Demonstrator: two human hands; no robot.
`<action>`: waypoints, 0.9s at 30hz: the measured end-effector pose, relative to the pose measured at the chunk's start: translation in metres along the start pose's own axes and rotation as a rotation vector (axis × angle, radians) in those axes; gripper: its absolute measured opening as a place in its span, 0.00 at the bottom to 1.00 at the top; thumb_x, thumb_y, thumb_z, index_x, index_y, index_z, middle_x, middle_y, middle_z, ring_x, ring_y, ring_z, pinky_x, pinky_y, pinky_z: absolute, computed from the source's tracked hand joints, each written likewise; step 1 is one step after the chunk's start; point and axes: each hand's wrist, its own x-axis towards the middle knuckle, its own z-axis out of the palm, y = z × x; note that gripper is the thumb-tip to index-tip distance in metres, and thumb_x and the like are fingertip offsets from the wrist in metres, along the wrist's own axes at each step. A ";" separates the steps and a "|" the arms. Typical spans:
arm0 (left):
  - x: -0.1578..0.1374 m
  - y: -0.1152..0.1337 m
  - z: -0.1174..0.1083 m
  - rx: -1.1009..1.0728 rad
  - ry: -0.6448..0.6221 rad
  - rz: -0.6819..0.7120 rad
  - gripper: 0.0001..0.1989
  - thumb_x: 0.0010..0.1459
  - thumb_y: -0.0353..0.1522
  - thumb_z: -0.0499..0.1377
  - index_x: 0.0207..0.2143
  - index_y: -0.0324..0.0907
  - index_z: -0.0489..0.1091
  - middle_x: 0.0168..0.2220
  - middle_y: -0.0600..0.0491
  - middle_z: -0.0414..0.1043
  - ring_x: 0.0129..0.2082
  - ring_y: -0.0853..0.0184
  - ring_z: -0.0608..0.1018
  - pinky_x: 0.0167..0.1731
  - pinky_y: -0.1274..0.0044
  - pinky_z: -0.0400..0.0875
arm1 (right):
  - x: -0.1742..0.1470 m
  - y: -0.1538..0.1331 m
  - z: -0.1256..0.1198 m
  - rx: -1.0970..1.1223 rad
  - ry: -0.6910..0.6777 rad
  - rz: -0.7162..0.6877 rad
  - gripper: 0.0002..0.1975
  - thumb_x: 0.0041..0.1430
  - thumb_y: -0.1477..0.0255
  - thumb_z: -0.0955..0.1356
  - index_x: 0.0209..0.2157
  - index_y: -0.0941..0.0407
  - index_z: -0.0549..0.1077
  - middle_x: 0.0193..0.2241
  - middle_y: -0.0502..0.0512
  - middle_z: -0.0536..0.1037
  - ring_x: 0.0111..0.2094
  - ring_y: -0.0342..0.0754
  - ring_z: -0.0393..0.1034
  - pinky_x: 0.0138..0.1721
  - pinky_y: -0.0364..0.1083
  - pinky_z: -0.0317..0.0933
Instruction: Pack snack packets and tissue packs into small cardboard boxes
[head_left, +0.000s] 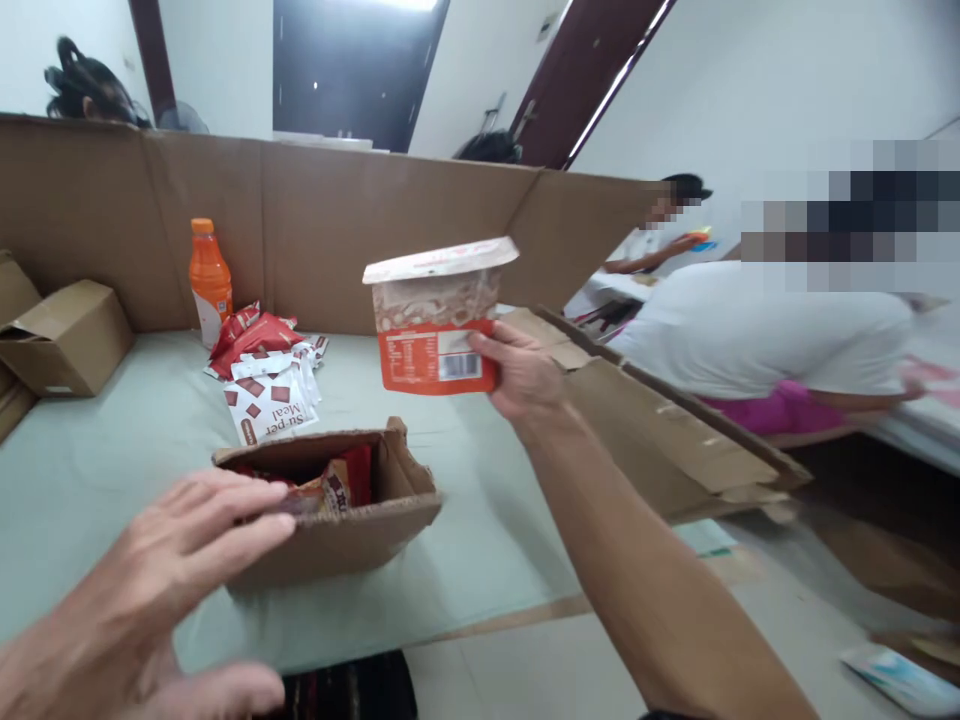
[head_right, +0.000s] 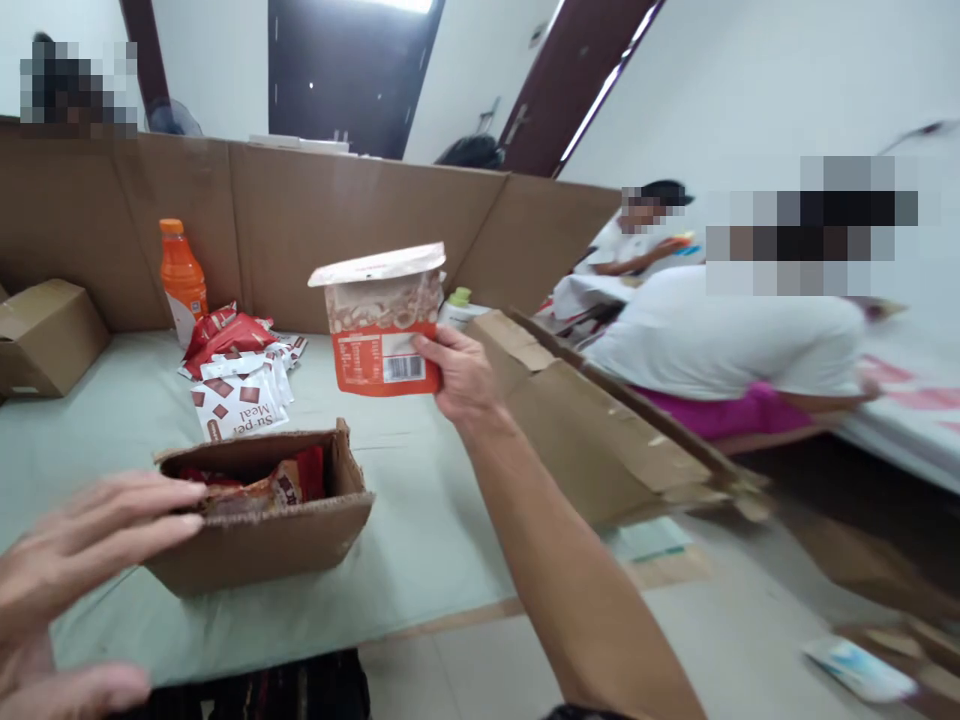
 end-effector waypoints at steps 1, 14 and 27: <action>0.003 0.002 -0.005 -0.030 0.115 -0.012 0.31 0.65 0.38 0.63 0.68 0.54 0.61 0.68 0.47 0.67 0.65 0.48 0.71 0.63 0.54 0.71 | -0.006 -0.017 -0.002 -0.012 -0.013 -0.062 0.14 0.48 0.66 0.77 0.38 0.52 0.79 0.32 0.50 0.84 0.36 0.53 0.82 0.41 0.52 0.77; 0.059 0.006 -0.008 -0.982 0.593 -0.297 0.26 0.53 0.44 0.75 0.50 0.42 0.78 0.39 0.48 0.84 0.38 0.60 0.85 0.38 0.72 0.84 | -0.118 -0.093 0.081 0.017 -0.642 -0.028 0.16 0.48 0.57 0.80 0.31 0.54 0.84 0.28 0.52 0.83 0.27 0.48 0.77 0.31 0.45 0.74; 0.062 0.028 -0.004 -0.540 0.744 -0.316 0.07 0.58 0.36 0.69 0.36 0.43 0.77 0.30 0.57 0.78 0.29 0.69 0.77 0.28 0.79 0.75 | -0.128 -0.112 0.103 -0.076 -0.671 -0.144 0.20 0.49 0.53 0.81 0.36 0.54 0.84 0.31 0.52 0.85 0.36 0.52 0.81 0.38 0.51 0.79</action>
